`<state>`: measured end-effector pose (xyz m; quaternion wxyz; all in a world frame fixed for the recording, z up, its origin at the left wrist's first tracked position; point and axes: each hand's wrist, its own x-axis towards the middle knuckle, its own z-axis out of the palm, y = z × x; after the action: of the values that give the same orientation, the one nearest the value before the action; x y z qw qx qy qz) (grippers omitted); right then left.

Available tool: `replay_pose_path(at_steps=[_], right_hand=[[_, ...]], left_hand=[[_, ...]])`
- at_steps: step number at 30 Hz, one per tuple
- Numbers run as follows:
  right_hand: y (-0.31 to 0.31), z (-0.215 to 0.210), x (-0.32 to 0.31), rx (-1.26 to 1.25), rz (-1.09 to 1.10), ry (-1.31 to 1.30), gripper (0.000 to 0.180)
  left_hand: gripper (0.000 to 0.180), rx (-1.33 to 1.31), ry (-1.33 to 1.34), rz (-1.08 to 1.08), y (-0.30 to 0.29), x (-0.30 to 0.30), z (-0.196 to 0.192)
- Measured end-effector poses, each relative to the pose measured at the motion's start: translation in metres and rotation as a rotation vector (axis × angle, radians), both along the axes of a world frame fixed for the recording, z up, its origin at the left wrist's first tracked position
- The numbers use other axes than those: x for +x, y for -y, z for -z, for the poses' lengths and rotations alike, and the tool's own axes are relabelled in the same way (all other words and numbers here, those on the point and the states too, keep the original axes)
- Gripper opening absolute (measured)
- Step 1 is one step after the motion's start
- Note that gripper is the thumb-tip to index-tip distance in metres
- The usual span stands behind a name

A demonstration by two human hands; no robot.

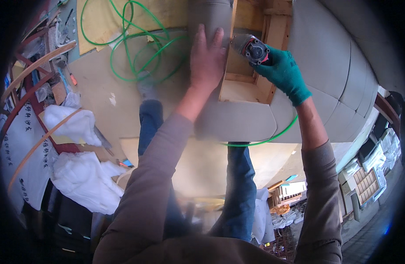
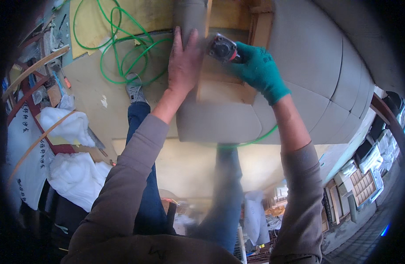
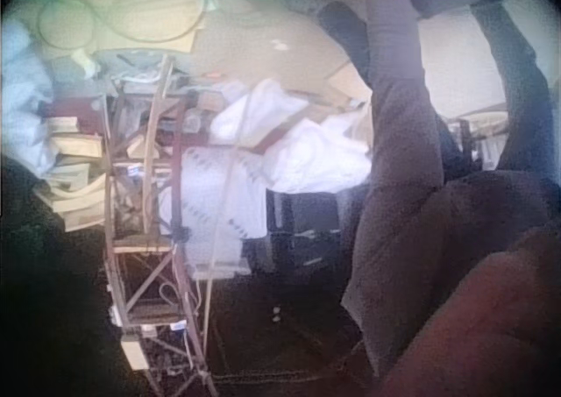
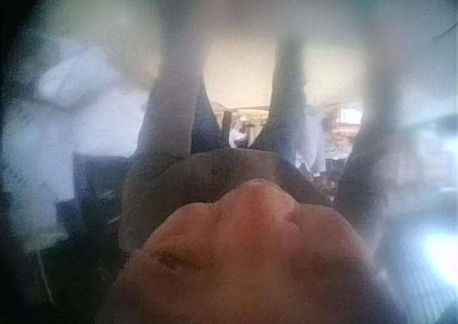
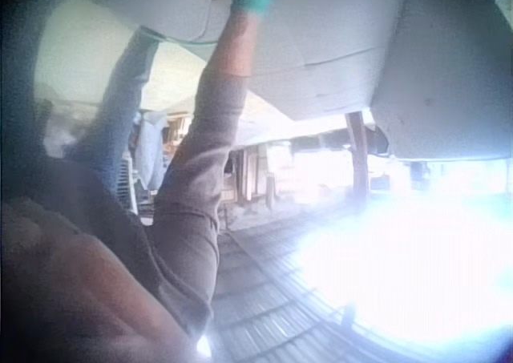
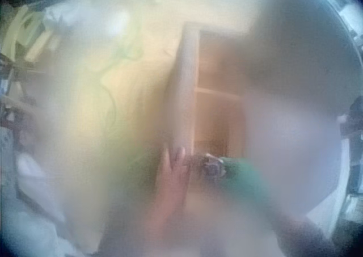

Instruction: The person staples gray fabric onto the wooden frame of a sofa using a pneumatic staple gun. They repeatedly pull and smooth the fabric, then drive staples along the edges and underside of the frame to secure it in place.

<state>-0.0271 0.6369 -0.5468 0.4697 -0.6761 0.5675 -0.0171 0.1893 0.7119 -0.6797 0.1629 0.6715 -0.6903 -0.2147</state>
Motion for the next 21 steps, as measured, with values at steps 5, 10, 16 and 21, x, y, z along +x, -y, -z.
replay_pose_path(at_steps=[5, 10, 16, 21], right_hand=[[0.026, 0.002, 0.003, -0.066, -0.116, -0.011, 0.042], [0.029, 0.005, 0.008, -0.152, -0.209, -0.027, 0.037], [0.026, 0.003, 0.008, -0.158, -0.206, -0.101, 0.037], [0.000, -0.021, -0.016, -0.041, -0.076, -0.158, 0.038]], left_hand=[[0.065, 0.012, -0.219, -0.156, -0.002, -0.007, -0.014], [0.066, -0.044, -0.199, -0.152, -0.003, -0.008, -0.016], [0.064, -0.052, -0.335, -0.149, -0.009, -0.002, -0.010], [0.061, 0.139, -0.727, -0.185, -0.069, 0.024, -0.020]])
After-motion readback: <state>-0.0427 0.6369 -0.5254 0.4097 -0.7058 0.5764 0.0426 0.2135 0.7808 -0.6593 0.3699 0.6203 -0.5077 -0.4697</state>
